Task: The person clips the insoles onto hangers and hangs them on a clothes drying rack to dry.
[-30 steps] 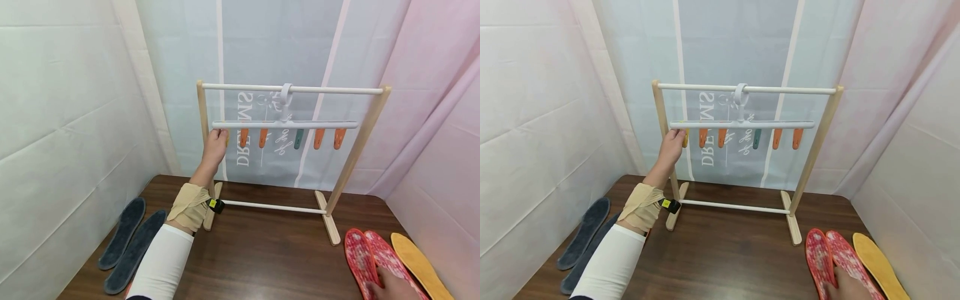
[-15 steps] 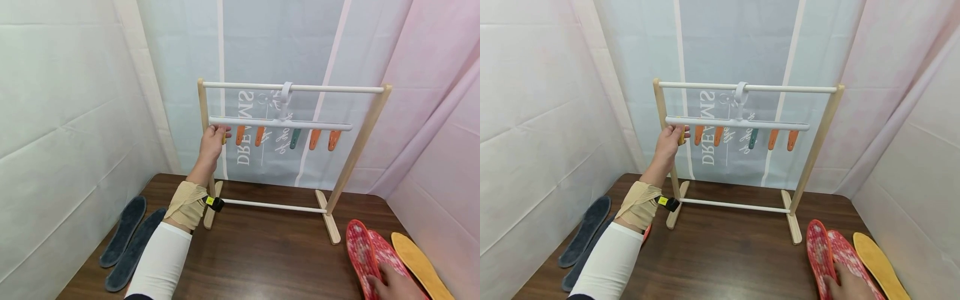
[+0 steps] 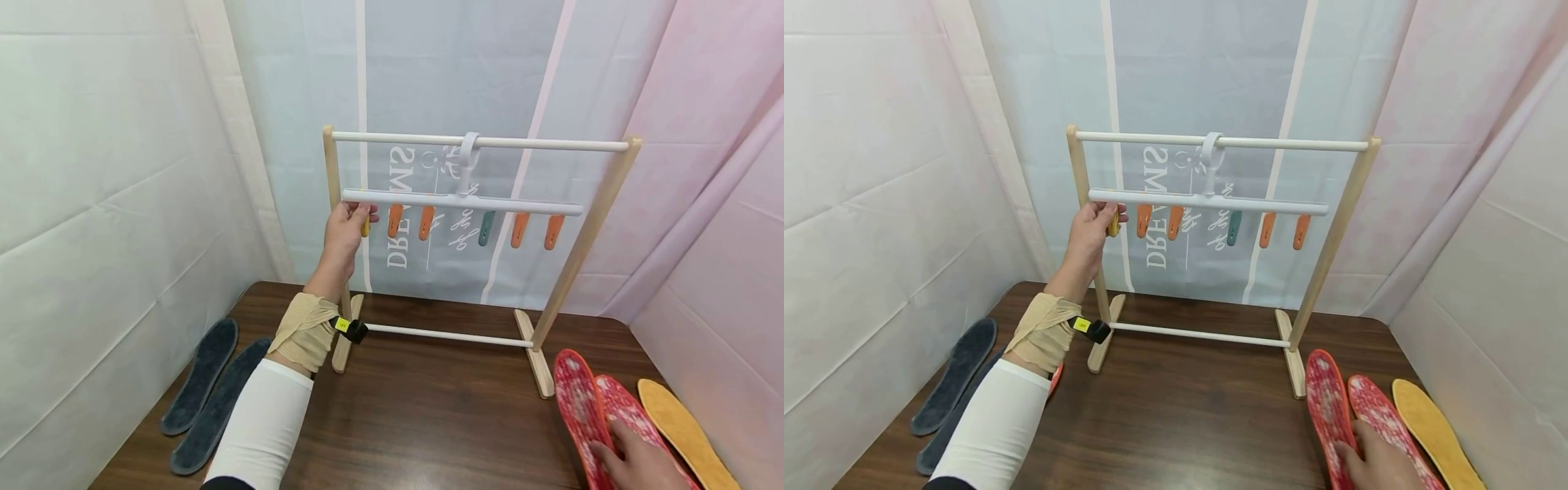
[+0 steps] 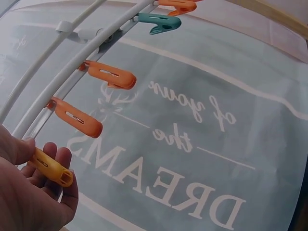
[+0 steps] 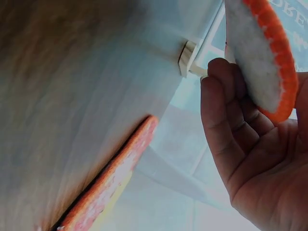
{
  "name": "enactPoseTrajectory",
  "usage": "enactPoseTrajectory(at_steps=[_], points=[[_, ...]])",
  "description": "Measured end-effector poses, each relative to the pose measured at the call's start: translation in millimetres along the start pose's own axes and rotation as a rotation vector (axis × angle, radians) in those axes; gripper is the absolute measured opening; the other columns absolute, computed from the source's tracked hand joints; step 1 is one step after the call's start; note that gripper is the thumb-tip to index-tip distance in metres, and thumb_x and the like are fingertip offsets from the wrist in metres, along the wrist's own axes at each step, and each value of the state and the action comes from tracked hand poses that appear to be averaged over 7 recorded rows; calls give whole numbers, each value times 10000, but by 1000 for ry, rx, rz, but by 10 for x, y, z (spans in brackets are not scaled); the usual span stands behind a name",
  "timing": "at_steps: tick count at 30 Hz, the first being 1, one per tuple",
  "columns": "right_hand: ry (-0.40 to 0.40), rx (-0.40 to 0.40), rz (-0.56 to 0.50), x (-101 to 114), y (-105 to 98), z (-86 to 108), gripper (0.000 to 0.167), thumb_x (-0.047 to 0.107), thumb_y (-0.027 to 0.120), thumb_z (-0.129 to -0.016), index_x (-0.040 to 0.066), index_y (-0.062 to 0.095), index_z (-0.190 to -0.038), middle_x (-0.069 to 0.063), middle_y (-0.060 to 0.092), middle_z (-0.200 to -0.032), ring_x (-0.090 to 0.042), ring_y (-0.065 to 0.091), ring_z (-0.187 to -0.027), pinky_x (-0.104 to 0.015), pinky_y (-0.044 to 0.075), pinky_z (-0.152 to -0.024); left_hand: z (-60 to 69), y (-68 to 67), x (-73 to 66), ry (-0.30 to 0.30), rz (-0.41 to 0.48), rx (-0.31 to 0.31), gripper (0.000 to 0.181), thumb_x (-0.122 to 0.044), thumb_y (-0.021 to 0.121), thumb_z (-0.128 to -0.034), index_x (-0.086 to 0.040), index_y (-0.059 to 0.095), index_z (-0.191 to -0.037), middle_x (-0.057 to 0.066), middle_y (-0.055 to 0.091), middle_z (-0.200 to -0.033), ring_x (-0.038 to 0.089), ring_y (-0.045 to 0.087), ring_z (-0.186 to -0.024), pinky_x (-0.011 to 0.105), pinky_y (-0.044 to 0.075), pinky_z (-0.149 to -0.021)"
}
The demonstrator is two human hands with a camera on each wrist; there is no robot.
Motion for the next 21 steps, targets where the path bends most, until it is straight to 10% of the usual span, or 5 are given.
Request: enactPoseTrajectory(at_steps=[21], points=[[-132, -72, -46, 750, -133, -71, 500, 317, 721, -938, -54, 577, -1239, -4, 572, -754, -161, 490, -636, -320, 410, -564, 9, 22, 6, -19, -3, -18, 200, -187, 534, -1067, -21, 603, -1154, 145, 669, -1106, 156, 653, -948, 286, 442, -866]])
Point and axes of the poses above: each hand's wrist, its own z-axis away from the middle knuckle, its own y-axis out of the palm, x = y × z, the point moved 5 cm from there along -z, towards the middle knuckle
